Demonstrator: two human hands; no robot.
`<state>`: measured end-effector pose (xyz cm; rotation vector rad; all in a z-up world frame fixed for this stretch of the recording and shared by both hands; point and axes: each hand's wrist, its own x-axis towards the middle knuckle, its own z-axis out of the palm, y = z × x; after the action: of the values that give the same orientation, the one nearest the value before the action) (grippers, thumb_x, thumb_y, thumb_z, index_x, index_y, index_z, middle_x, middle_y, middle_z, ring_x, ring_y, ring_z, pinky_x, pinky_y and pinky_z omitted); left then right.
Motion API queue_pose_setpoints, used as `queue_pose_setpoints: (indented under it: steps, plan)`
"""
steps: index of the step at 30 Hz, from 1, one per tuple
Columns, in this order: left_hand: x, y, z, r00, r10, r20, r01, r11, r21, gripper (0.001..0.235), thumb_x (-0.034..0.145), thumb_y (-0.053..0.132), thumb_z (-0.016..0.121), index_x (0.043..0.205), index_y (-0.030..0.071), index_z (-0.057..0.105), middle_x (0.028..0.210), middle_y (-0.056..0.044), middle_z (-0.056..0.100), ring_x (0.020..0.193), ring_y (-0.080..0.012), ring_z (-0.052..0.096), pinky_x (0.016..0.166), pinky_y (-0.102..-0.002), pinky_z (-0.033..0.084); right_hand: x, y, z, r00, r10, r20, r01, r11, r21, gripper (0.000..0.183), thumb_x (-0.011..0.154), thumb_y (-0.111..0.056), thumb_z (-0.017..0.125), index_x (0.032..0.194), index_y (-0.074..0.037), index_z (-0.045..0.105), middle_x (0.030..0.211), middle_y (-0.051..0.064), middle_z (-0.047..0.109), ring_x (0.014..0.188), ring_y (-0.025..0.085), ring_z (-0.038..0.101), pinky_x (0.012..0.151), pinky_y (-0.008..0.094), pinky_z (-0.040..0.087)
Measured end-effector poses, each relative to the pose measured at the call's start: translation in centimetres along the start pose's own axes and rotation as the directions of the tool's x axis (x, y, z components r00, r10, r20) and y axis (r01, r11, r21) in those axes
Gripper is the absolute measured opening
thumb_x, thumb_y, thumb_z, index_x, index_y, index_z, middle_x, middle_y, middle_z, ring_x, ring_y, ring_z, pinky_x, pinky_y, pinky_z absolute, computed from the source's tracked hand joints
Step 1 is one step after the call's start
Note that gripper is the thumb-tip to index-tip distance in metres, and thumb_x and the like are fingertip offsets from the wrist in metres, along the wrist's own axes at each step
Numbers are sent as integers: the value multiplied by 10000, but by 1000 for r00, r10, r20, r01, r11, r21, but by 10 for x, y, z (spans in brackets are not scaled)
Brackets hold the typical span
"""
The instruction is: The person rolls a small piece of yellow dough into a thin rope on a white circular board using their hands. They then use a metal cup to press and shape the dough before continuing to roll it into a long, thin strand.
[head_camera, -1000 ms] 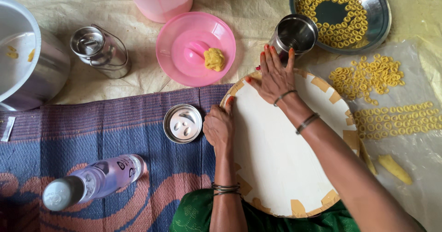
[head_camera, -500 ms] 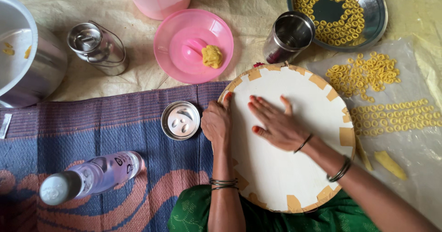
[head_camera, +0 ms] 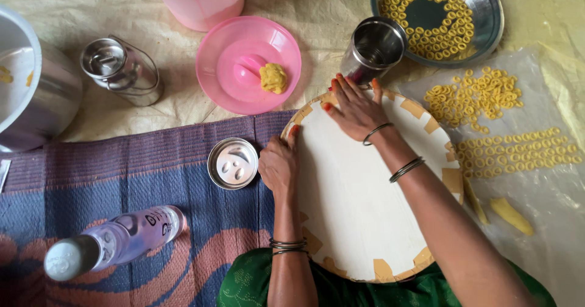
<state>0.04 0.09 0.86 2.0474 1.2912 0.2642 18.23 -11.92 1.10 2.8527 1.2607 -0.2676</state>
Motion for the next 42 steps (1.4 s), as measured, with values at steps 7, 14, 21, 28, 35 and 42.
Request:
queue_pose_setpoints:
  steps: [7, 14, 21, 28, 35, 42]
  plan:
    - [1, 3, 2, 1000, -27, 11, 26, 998, 65, 681, 955, 675, 522, 897, 43, 769, 857, -290, 708, 841, -462, 707, 755, -544, 555, -41, -32, 3, 997, -12, -75, 2, 991, -136, 846, 999, -636, 338, 1539, 13, 286, 1635, 194, 230, 1508, 290, 215, 1131, 682, 2]
    - [-2, -1, 2, 945, 182, -270, -202, 978, -48, 448, 955, 459, 668, 974, 15, 717, 900, -236, 723, 819, -443, 687, 714, -534, 528, -112, -31, -33, 982, 6, -187, 62, 933, 355, 235, 1020, -275, 560, 1104, -101, 694, 1212, 82, 729, 1164, 259, 663, 1129, 585, 311]
    - [-15, 23, -12, 678, 553, -484, -645, 763, -31, 28, 846, 93, 717, 854, 66, 716, 912, -126, 737, 847, -377, 653, 804, -479, 498, -202, 108, -9, 709, 377, -596, -34, 862, 505, 197, 837, -98, 784, 1004, -41, 696, 1030, 128, 698, 961, 305, 677, 840, 409, 549]
    - [-27, 37, -13, 888, 364, -280, -444, 834, -327, 396, 1069, 194, 642, 706, 36, 613, 608, -77, 655, 512, -196, 634, 539, -359, 459, -283, 220, 96, 710, 703, -34, -683, 700, 211, 321, 807, -265, 736, 1082, -99, 743, 1063, 183, 728, 965, 400, 683, 791, 508, 545]
    - [-12, 21, -6, 924, 291, -250, -357, 890, -284, 145, 974, 158, 640, 1023, 40, 707, 768, -123, 703, 704, -225, 713, 649, -370, 524, -274, 228, 151, 678, 714, -174, -695, 700, 164, 280, 856, -306, 751, 1023, -85, 709, 1039, 198, 726, 979, 424, 678, 829, 529, 538]
    - [2, 0, -1, 884, 409, -227, -434, 898, -73, 586, 844, 242, 827, 1350, 56, 599, 1380, -246, 580, 1272, -445, 526, 1055, -544, 450, -282, 183, 65, 606, 685, -404, -442, 713, 545, 246, 990, -160, 682, 1189, -24, 634, 1016, 185, 733, 905, 354, 724, 759, 459, 552]
